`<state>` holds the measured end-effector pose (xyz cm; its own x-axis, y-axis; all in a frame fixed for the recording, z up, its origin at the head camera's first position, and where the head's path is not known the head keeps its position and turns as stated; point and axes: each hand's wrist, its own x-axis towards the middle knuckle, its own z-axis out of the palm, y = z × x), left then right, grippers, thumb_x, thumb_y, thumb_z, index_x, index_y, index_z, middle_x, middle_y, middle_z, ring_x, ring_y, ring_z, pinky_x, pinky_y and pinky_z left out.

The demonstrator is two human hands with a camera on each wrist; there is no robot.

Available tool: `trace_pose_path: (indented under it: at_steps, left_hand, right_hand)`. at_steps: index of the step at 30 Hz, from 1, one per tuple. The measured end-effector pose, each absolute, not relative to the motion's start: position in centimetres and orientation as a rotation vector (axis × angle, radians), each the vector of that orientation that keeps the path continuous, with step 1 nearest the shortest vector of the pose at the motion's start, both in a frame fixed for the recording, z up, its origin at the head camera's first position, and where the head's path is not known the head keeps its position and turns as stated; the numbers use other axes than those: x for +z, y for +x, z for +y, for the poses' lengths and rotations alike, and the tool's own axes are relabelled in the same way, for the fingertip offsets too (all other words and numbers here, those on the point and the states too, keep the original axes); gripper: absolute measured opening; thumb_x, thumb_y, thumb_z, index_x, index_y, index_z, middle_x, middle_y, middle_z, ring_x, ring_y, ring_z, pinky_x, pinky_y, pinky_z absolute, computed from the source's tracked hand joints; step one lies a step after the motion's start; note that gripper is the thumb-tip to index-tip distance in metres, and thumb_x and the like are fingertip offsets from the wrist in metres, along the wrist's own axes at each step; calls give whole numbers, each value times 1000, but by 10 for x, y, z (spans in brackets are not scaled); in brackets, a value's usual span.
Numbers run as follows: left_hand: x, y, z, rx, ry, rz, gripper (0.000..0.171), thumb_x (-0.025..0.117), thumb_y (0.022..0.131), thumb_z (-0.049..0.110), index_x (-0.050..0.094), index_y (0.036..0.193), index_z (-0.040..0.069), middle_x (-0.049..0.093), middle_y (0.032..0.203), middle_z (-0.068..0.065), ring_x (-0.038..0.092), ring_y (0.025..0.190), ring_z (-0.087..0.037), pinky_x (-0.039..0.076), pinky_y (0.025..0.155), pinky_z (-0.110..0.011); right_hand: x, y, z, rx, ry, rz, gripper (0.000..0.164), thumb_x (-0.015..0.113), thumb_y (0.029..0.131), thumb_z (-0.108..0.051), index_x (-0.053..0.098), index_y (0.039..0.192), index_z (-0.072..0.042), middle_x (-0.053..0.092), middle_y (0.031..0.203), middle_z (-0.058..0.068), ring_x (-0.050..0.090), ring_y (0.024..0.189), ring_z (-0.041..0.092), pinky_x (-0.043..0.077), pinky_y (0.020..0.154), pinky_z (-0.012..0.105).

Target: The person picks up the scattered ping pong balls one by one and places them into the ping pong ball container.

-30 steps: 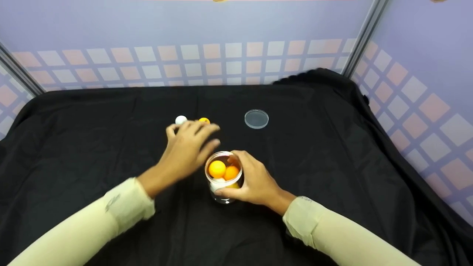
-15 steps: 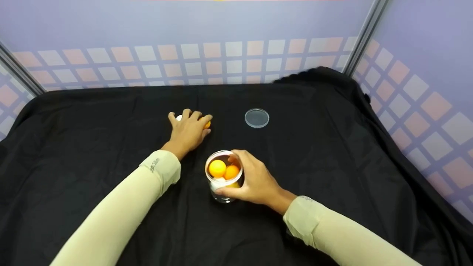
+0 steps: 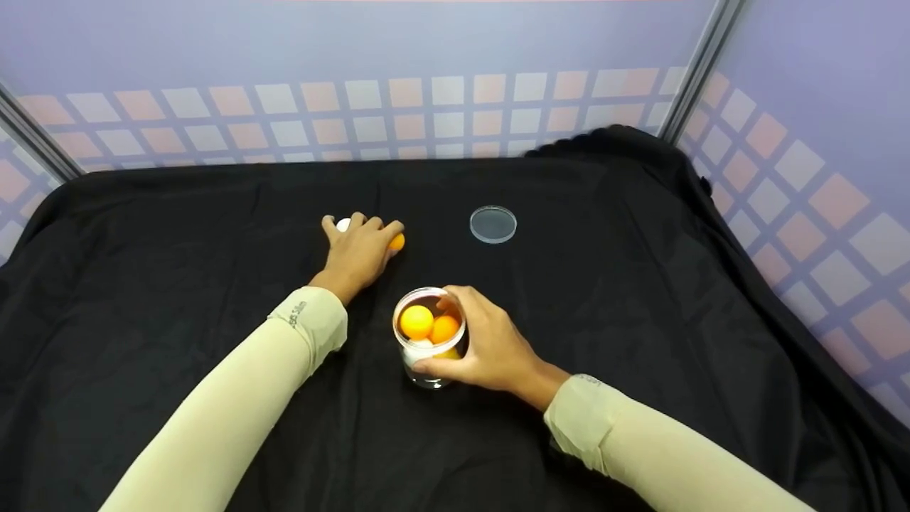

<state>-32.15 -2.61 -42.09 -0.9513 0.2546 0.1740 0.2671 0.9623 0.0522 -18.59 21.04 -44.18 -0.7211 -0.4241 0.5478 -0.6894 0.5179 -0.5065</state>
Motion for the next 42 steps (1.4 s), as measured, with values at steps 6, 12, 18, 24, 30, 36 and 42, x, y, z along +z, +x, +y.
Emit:
trace_pose_path:
  at_steps: [6,12,18,24,30,36,42]
  left_hand:
    - [-408,-316,-26,-174,-470,-2878,36,58,104,27,55,139,30,64,128,-9,48,129,-36,19,110,-75]
    - [-383,-291,-23,-323,-643,-2616,36,58,104,32,56,139,32,64,122,-2,51,124,-30,24,108,-69]
    - [-364,-247,-14,-538,-775,-2461,39,58,102,41,58,140,31,66,121,4,53,120,-22,27,106,-62]
    - [-364,-206,-10,-683,-895,-2477,40,57,102,42,57,140,29,66,122,6,53,117,-19,31,101,-55]
    - [-374,-183,-12,-707,-1017,-2386,39,58,102,44,60,137,28,66,122,8,53,119,-17,31,101,-53]
    - [-382,-178,-15,-716,-1083,-2327,37,65,98,43,64,133,29,67,119,7,54,118,-16,30,102,-55]
    - [-381,-177,-16,-699,-1094,-2324,37,66,98,41,65,133,29,67,117,7,54,117,-16,29,102,-56]
  right_hand:
    - [-442,-187,210,1056,931,-2407,87,94,64,-51,58,133,-11,67,122,-5,64,111,12,46,101,17]
    - [-441,-188,209,1057,941,-2406,87,93,64,-52,58,133,-12,67,122,-4,65,111,11,48,101,21]
    - [-441,-188,210,1045,948,-2391,88,94,64,-50,57,133,-11,67,120,-1,65,109,14,49,100,21]
    - [-440,-187,211,1037,943,-2408,89,94,64,-51,57,135,-12,67,122,1,66,109,17,51,97,30]
    - [-441,-187,212,1009,953,-2395,85,92,66,-53,58,132,-12,66,117,-1,65,102,14,55,89,34]
    - [-442,-187,212,1022,954,-2408,88,92,66,-53,56,136,-14,66,121,-2,65,104,13,55,90,33]
    - [-442,-188,212,1023,964,-2385,87,91,67,-53,56,137,-16,65,122,-3,65,105,13,54,91,31]
